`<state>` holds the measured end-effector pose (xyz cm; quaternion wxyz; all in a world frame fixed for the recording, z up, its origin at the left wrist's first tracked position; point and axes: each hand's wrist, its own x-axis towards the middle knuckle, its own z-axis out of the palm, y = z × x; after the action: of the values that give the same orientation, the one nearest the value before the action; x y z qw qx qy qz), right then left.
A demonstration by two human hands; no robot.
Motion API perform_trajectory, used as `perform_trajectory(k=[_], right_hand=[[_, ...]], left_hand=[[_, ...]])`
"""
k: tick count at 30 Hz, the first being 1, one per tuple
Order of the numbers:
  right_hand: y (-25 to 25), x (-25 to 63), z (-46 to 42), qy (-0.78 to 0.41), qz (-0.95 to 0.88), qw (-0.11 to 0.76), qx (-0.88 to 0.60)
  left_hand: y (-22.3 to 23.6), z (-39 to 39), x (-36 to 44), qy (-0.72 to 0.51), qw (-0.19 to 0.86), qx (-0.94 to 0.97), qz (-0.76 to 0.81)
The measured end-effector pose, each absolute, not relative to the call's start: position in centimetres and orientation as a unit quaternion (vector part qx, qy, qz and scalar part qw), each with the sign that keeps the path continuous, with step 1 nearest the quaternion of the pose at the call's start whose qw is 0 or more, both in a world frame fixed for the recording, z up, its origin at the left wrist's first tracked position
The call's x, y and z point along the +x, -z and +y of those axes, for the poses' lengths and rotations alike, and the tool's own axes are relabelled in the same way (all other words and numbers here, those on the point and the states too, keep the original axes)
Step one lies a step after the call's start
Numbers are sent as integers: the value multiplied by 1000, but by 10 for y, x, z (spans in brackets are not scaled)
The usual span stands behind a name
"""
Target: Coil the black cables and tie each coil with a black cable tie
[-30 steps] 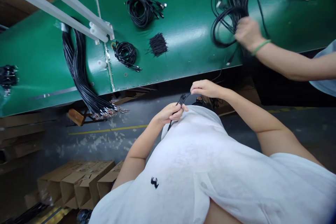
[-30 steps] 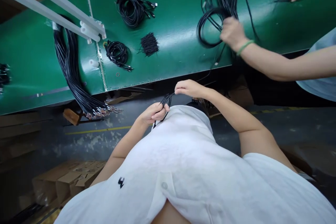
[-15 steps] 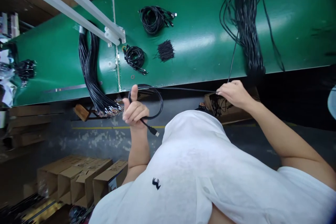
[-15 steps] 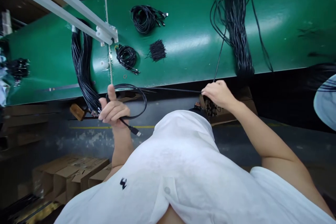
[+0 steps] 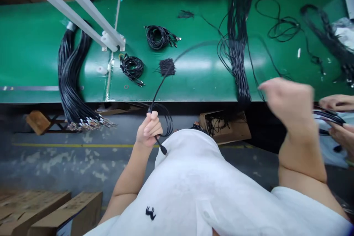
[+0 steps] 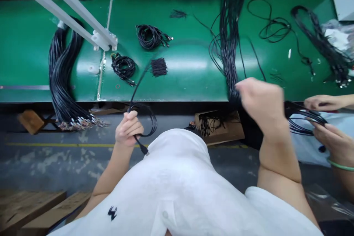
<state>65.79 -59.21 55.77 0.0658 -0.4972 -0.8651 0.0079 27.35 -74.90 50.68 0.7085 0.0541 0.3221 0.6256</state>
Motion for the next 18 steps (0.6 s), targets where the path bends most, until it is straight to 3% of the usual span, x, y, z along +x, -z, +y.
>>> perform_trajectory(k=[3, 6, 11, 18], right_hand=[[-543, 598, -625, -184, -930, -57, -314], [-535, 548, -649, -335, -928, -61, -151], [-530, 511, -640, -451, -886, -4, -111], [-514, 515, -621, -532, -833, 25, -149]], left_hand=[[-498, -741, 281, -564, 693, 95, 439], [-483, -740, 292, -467, 699, 196, 505], [-469, -753, 305, -370, 703, 374, 479], [-468, -757, 304, -357, 821, 250, 368]])
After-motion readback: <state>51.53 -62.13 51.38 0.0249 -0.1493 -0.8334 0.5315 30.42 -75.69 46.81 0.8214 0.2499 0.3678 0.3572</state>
